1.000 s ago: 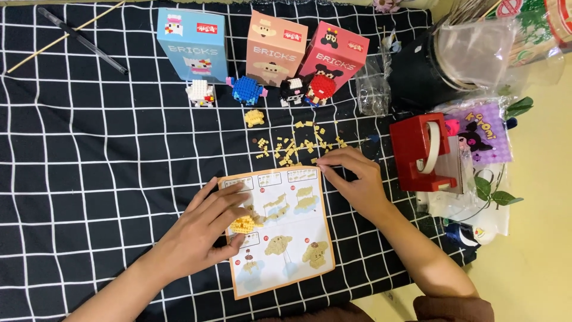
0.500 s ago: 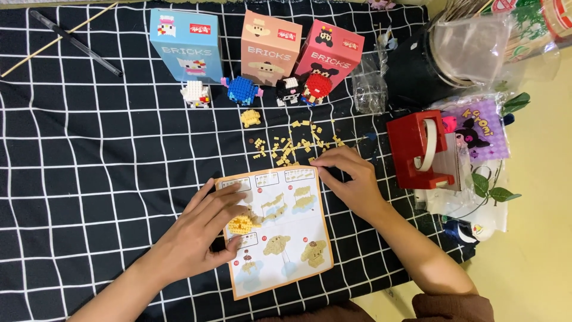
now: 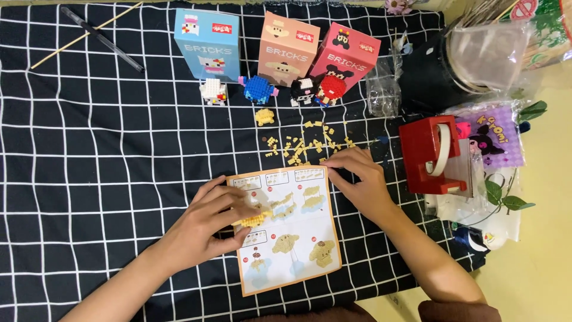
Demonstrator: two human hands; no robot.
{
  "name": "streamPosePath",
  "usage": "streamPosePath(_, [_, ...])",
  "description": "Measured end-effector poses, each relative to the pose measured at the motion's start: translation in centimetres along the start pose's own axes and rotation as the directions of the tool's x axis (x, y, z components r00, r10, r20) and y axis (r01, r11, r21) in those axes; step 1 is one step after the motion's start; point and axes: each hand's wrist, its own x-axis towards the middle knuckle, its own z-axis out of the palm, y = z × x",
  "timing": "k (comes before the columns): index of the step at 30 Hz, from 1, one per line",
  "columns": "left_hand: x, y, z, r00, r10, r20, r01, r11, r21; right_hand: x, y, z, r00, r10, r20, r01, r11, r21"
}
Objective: Assembling a small toy figure using miniature building bricks while following a printed instruction manual.
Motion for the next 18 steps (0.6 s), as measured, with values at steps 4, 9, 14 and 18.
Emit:
streamPosePath(4, [0.0,0.0,0.0,1.0,-0.011,-0.017,0.011,1.0,-0.013,-0.2,0.5,0.1,1.0,-0.013,0.006,0.013,1.0,-0.01])
streamPosePath(9, [0.3,0.3,0.0,1.0,0.0,0.028,-0.001,0.999,0.04,0.4,0.5,-0.8,0.995,-0.062,0.08,0.068,0.994,-0.082])
streamPosePath(14, [0.4,0.5,0.4,0.996,0.051,0.077,-0.061,0.988,0.141,3.1,-0.4,-3.0,0.978,-0.195,-0.069,0.182,0.97,-0.161])
streamPosePath(18, [0.6,0.8,0.4,0.986,0.046,0.159,-0.075,0.979,0.188,5.3,0.7,-3.0,0.987,-0.148,0.07,0.162,0.938,-0.306])
